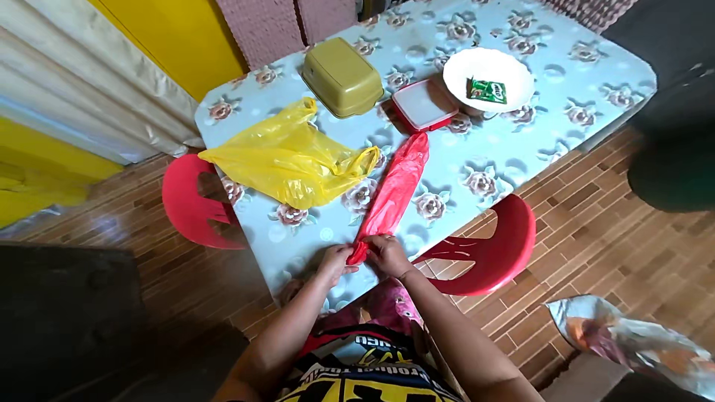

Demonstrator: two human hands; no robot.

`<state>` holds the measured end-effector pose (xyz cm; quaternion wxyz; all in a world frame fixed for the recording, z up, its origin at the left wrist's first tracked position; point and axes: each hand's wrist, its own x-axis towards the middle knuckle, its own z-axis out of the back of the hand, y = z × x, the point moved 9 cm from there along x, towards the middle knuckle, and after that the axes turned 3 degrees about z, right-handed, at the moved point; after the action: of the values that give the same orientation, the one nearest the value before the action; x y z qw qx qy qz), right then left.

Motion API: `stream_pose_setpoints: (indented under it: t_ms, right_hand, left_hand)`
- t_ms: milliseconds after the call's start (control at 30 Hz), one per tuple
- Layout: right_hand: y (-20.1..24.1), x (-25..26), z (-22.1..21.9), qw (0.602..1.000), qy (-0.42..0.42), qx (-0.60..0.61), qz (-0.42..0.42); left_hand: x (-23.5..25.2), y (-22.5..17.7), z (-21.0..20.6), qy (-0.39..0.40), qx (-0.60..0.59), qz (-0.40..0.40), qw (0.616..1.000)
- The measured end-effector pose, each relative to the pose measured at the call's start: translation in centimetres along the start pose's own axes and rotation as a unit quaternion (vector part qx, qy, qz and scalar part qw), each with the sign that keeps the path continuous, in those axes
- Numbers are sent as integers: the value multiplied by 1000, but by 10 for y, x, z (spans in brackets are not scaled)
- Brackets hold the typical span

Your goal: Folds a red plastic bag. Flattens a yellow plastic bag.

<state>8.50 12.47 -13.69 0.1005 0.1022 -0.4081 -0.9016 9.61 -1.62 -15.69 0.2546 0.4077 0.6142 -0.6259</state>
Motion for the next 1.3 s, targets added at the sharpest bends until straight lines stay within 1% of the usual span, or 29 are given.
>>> stream_pose_setpoints:
  t_ms: [67,167,233,267,300,367,400,467,533,633,733,833,900,1000,1067,1133,1233,1267,1300]
  right_hand:
    - [-1,2,-2,1000,-5,-17,-24]
    - [3,-1,-1,997,-57,-49,-2]
    - [8,-9,-1,988,-116,-75,65]
    - [11,-16,-3,981,-133,-96,108]
    - [13,-22,-7,975,-130,-115,140]
    - [15,-33,-12,967,-123,-145,168]
    - [15,-37,-11,964,-138,-147,171]
    - [15,-43,-1,964,-182,-115,157]
    - [14,-43,9,971,-192,-54,133]
    - [7,-40,15,981,-152,57,106]
    - [-3,-39,16,983,-120,133,48]
    - [-12,-36,16,977,-111,177,-31]
    - [-14,-32,17,976,-108,178,-72]
    - [-16,-25,20,977,-103,133,-132]
    - [-15,-21,23,980,-111,88,-137]
    - [-7,-21,24,987,-126,9,-103]
    - [17,-27,22,979,-167,-121,-10]
    - [23,-30,20,977,-162,-141,7]
    - [26,-32,17,979,-142,-146,6]
  left_hand:
    - [-1,-3,-4,12,35,-17,999]
    - [2,-3,-9,11,112,-22,993]
    - [3,-2,-10,-1,131,-10,991]
    - [3,-2,-10,-11,130,-2,991]
    - [3,-2,-10,-19,126,4,992]
    - [-1,-4,-12,-21,130,6,991]
    - [-4,-6,-14,-14,131,3,991]
    - [-9,-9,-19,-1,107,-3,994]
    - [-10,-10,-24,10,50,19,999]
    - [2,-9,-34,48,-19,56,997]
    - [16,-13,-38,34,-38,55,997]
    - [20,-17,-39,20,-27,47,998]
    - [19,-16,-40,20,-39,51,998]
    - [18,-11,-42,16,-84,62,994]
    - [18,-12,-44,31,-91,63,993]
    - [19,-15,-44,24,-51,39,998]
    - [17,-19,-45,8,27,11,1000]
    - [16,-20,-46,3,55,4,998]
    - [16,-20,-47,0,78,1,997]
